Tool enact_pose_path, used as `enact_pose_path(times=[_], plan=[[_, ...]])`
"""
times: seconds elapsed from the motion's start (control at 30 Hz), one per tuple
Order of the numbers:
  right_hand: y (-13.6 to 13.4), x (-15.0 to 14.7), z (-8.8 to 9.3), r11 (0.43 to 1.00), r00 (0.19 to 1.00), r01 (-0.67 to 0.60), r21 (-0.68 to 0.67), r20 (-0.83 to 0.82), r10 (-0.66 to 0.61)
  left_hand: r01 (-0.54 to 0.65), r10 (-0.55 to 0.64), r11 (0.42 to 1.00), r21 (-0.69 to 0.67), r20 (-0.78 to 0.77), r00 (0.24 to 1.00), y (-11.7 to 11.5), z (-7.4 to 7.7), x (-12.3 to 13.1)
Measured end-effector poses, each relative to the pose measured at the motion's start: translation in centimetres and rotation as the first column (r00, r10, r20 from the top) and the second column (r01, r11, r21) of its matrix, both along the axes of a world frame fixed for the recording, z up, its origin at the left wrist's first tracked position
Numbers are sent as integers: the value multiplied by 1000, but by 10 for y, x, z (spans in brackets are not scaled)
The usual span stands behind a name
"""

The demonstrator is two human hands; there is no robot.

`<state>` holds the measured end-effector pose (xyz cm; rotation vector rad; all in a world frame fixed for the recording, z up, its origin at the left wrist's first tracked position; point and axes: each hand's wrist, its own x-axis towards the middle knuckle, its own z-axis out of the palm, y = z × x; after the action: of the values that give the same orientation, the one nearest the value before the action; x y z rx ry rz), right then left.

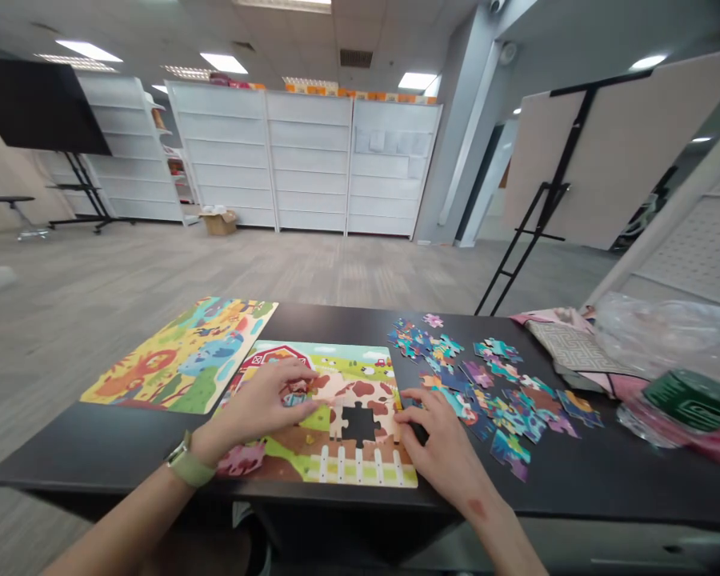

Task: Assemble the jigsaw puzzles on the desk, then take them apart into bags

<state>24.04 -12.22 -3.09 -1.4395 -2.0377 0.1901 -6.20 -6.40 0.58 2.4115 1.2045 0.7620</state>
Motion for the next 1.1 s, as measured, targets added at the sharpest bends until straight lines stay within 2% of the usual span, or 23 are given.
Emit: enact_pose_path(times=[0.17, 0.3, 0.43, 0.6, 0.7, 0.77, 0.9, 1.0, 1.1], plan=[[-3, -4, 1, 999, 999, 17, 35, 37, -18, 16, -17, 998, -60, -11, 1000, 9, -4, -13], [-6, -9, 4, 996, 991, 59, 70, 117, -67, 5, -6, 999, -50, -19, 1000, 7, -10, -14], [-10, -13, 7, 996, 980, 65, 67, 183, -76, 9, -9, 999, -49, 1, 1000, 6, -7, -12], [-10, -13, 9, 998, 996, -11, 65, 87, 5, 50, -50, 998, -25, -27, 998, 5, -5, -7], [-8, -11, 8, 998, 996, -66, 15, 55, 66, 52, -52, 999, 9, -24, 998, 1, -7, -4], [-5, -10, 7, 998, 998, -60, 9, 14, 60, 38, -37, 999, 23, -17, 999, -4, -6, 0], [3, -12, 11, 994, 992, -20, 112, -120, 34, 94, -95, 994, 48, 29, 995, -11, 1, 18], [8, -17, 16, 988, 980, -73, 135, -173, 96, 161, -172, 981, 112, 95, 981, -15, 7, 36], [8, -19, 20, 984, 964, -142, 111, -213, 163, 176, -191, 974, 142, 103, 976, -16, 8, 47]])
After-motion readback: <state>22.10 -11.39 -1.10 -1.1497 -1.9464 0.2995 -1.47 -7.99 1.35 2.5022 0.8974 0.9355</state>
